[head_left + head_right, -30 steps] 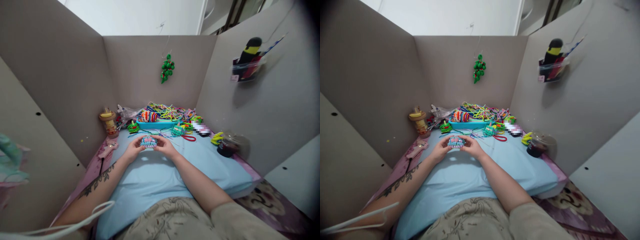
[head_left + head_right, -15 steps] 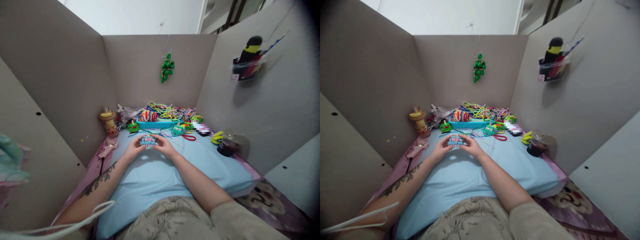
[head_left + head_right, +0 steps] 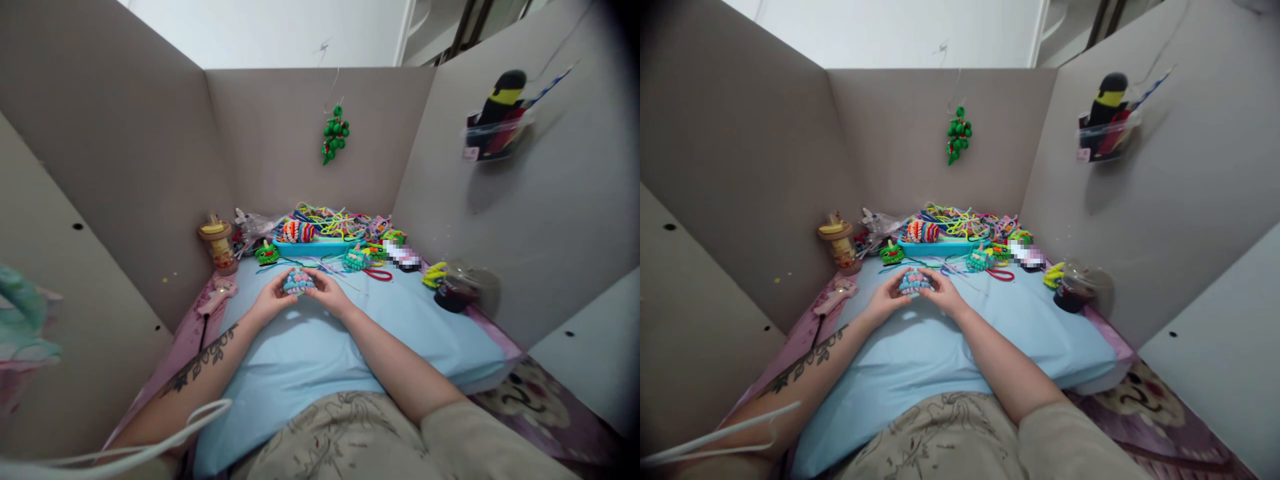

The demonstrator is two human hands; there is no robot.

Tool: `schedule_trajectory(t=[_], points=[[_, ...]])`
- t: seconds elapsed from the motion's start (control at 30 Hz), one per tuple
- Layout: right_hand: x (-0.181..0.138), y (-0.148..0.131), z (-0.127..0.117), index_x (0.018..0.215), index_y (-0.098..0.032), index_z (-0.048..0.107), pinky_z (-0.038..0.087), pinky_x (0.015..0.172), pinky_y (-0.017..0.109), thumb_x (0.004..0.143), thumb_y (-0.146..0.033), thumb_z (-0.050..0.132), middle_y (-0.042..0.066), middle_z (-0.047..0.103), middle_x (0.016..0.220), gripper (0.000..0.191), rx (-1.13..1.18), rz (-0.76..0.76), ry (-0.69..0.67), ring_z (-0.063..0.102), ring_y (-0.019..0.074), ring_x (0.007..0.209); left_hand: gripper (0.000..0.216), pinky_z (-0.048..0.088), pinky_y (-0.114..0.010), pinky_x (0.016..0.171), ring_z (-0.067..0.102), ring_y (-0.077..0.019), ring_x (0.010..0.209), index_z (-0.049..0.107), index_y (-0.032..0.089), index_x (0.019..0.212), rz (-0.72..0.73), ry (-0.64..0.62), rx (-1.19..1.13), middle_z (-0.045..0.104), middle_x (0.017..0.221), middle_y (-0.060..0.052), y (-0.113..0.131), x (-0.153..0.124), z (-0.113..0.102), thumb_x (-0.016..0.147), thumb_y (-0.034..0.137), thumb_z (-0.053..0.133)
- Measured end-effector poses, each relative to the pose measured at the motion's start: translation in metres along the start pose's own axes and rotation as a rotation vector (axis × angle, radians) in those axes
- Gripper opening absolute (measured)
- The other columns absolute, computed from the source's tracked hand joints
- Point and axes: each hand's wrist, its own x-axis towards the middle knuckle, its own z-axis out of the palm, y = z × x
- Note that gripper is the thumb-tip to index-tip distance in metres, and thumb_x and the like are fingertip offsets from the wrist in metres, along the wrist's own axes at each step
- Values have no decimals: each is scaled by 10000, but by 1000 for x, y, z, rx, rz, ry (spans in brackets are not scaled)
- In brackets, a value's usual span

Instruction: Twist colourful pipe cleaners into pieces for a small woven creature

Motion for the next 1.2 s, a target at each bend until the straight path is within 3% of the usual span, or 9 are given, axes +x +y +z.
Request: schedule_trajectory(t=[0.2, 0.47, 0.6, 0.73, 0.9, 1.2], points=[[0, -3, -1, 1174, -214, 526, 373, 969, 378, 665, -379, 701, 79, 525, 1207, 563, 63, -10, -47, 499, 231, 1110, 605, 404, -396, 942, 531, -284, 1081, 561, 172, 1162, 4, 45, 73, 581, 1187, -91, -2, 2, -6, 590, 235, 747], [0, -3, 0, 1190, -226, 499, 402, 928, 376, 639, -338, 731, 79, 521, 1191, 608, 176, 33, -63, 522, 230, 1064, 823, 423, -421, 933, 485, -297, 1141, 411, 179, 1295, 20, -52, 68, 477, 1303, -116, -7, 3, -6, 554, 209, 768], [-1, -1, 1, 1223, -227, 466, 414, 919, 372, 630, -334, 733, 85, 489, 1222, 659, 191, 34, -96, 503, 239, 1089, 766, 424, -417, 940, 491, -287, 1137, 429, 170, 1275, 72, -37, 152, 482, 1291, -123, -11, 3, -5, 582, 222, 752], [-2, 5, 2, 1298, -242, 377, 421, 920, 362, 618, -295, 730, 89, 427, 1286, 768, 158, 19, -143, 474, 244, 1134, 695, 426, -425, 938, 503, -281, 1123, 448, 167, 1258, 123, -7, 237, 481, 1285, -129, -15, 3, -6, 624, 248, 722], [-1, 17, 3, 1311, -244, 364, 402, 949, 364, 664, -224, 668, 87, 393, 1332, 715, -16, -15, -40, 448, 235, 1170, 754, 443, -418, 918, 511, -276, 1115, 408, 178, 1284, 140, -16, 276, 473, 1291, -131, -18, 4, -8, 604, 236, 729], [-5, 9, 13, 1312, -253, 355, 470, 863, 342, 667, -172, 618, 101, 374, 1350, 701, -53, -8, -29, 458, 235, 1163, 468, 454, -372, 877, 567, -212, 1002, 513, 164, 1119, 340, 145, 525, 582, 1118, -100, -21, 6, -11, 661, 103, 581]])
